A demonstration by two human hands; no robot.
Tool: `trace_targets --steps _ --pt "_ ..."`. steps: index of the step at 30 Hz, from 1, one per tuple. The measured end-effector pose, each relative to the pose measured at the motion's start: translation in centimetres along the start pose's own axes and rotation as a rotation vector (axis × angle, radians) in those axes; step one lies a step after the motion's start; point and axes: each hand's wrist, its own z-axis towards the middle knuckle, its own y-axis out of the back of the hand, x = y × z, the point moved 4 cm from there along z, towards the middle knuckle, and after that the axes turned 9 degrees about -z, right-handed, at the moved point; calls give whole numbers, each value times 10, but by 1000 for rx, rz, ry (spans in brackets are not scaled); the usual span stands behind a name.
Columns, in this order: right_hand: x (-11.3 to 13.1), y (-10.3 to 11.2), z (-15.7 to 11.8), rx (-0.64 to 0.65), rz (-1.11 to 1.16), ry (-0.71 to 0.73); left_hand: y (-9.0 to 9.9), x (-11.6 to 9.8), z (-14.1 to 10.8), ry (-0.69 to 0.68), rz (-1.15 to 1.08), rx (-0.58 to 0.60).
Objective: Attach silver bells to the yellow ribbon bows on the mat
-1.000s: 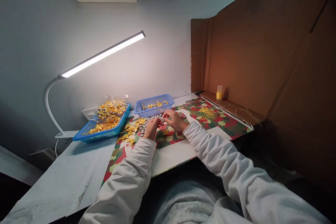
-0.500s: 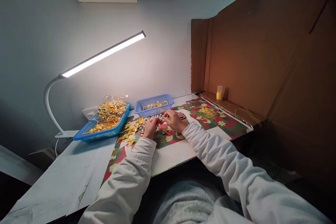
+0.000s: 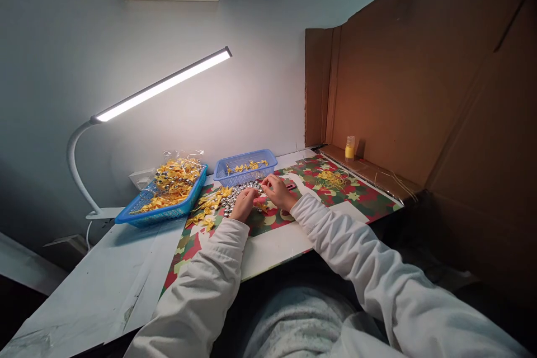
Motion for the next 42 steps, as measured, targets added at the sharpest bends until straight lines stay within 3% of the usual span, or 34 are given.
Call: trace_targets --steps 9,17,25,34,38,42 --pt "-7 -2 3 10 105 -88 0 -1 0 -71 97 30" --pt "-10 -5 2 264 481 -384 3 -6 -3 -61 95 -3" --pt "-16 -10 -1 363 717 -582 -3 -7 -5 4 -73 31" --pt "-7 -4 -3 264 572 -376 -7 -14 -9 7 -113 48" --pt "-8 -2 -2 178 577 -377 -5 -11 -7 32 -120 7" --pt "-6 -1 -2 178 609 -390 -4 -12 -8 20 -122 -16"
